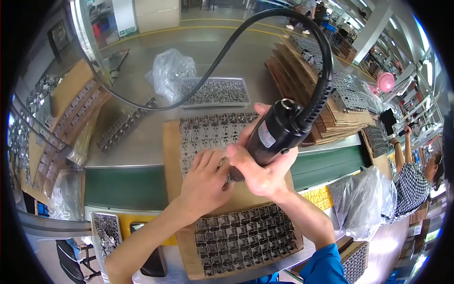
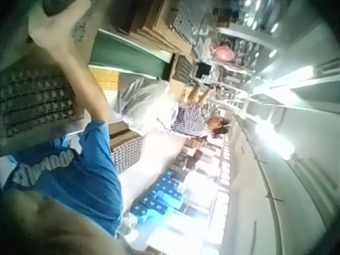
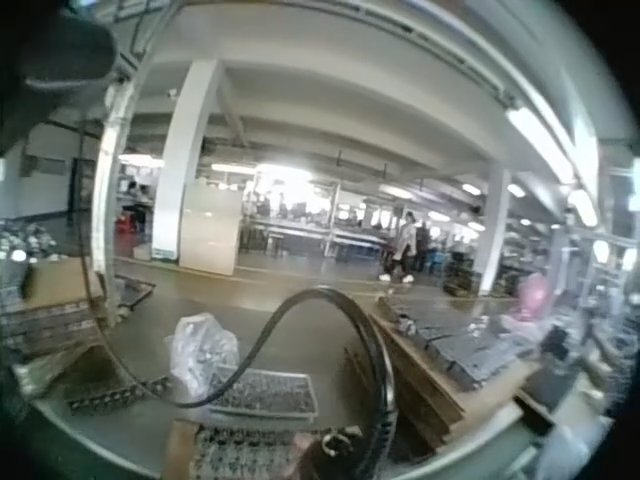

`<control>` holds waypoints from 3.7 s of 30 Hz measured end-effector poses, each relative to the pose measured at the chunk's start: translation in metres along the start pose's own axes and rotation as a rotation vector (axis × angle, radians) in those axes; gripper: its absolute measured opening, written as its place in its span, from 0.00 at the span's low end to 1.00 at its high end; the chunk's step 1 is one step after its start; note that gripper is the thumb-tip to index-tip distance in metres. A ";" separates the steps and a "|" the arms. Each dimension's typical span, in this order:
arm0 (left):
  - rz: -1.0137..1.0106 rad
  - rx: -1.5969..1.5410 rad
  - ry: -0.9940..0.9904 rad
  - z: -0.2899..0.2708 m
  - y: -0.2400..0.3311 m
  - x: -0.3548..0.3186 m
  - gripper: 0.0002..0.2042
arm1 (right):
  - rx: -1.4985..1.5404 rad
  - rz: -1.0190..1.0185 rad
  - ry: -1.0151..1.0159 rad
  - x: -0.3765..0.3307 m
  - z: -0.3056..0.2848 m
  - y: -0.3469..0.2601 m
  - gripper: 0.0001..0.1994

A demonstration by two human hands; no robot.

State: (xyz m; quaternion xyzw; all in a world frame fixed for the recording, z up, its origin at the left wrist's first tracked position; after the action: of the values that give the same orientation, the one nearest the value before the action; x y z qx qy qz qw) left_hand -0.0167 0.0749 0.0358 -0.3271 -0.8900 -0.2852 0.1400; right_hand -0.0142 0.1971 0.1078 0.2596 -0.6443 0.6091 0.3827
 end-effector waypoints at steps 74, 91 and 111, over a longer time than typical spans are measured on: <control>-0.017 0.005 0.019 -0.006 -0.018 -0.011 0.26 | 0.031 0.034 0.013 0.000 0.025 -0.005 0.29; -0.041 -0.107 -0.100 -0.011 -0.040 -0.022 0.26 | -0.072 -0.129 -0.130 -0.007 0.050 -0.006 0.33; 0.011 -0.001 -0.075 -0.017 -0.037 -0.033 0.29 | 0.110 0.114 0.018 0.015 0.041 -0.003 0.30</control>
State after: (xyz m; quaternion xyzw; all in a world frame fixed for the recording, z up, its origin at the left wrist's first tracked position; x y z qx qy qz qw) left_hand -0.0156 0.0251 0.0192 -0.3424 -0.8927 -0.2726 0.1080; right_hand -0.0282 0.1582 0.1233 0.2376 -0.6202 0.6667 0.3382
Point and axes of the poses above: each hand's wrist, its own x-axis towards the middle knuckle, its own z-axis out of the palm, y = z × x, the point moved 5 cm from there along x, towards the middle knuckle, and after that the axes turned 11 degrees about -z, right-handed, at the moved point
